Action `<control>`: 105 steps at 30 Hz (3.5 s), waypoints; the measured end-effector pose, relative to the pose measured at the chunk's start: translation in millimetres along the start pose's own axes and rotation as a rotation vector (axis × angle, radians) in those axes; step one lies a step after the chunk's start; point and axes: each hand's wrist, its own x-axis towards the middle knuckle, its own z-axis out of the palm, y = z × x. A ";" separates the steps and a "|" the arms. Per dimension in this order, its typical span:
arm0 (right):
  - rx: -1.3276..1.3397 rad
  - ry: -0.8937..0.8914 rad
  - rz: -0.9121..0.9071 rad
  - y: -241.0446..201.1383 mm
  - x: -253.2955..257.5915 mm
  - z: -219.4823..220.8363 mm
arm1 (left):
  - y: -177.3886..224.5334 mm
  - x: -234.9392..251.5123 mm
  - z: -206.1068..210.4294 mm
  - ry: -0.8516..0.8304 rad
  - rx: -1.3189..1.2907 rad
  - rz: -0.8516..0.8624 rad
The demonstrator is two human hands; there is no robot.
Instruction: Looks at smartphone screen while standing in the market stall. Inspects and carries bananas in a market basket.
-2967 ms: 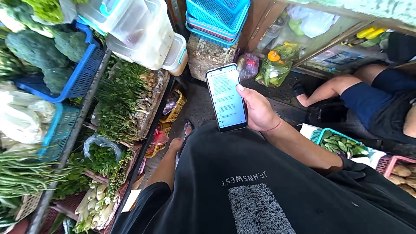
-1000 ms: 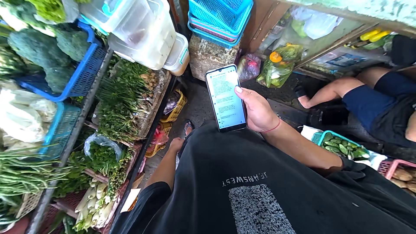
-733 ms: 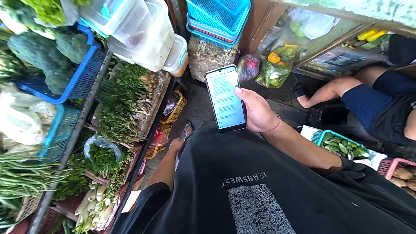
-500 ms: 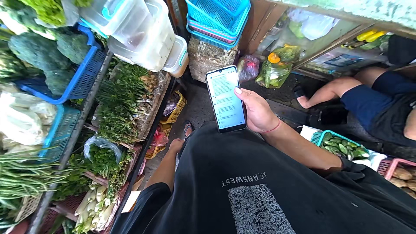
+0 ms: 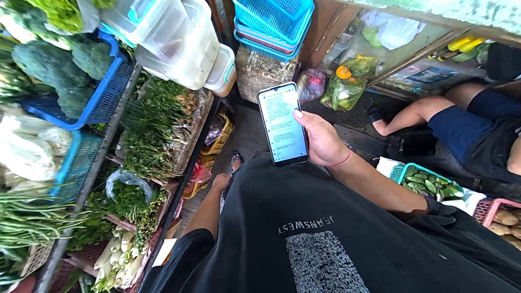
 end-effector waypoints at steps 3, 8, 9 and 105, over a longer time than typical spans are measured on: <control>0.002 -0.002 -0.001 0.2 -0.2 -0.5 | 0.5 0.6 0.7 -0.002 -0.005 -0.010; 0.000 -0.003 0.001 -0.1 -0.7 0.2 | 1.9 -1.0 0.5 -0.004 0.016 0.003; 0.005 -0.006 0.001 0.2 -0.7 -0.1 | 1.5 -0.7 1.0 0.000 0.020 0.005; -0.010 -0.005 -0.006 -2.2 -0.5 -1.9 | 22.7 -29.9 -9.6 -0.012 0.042 0.006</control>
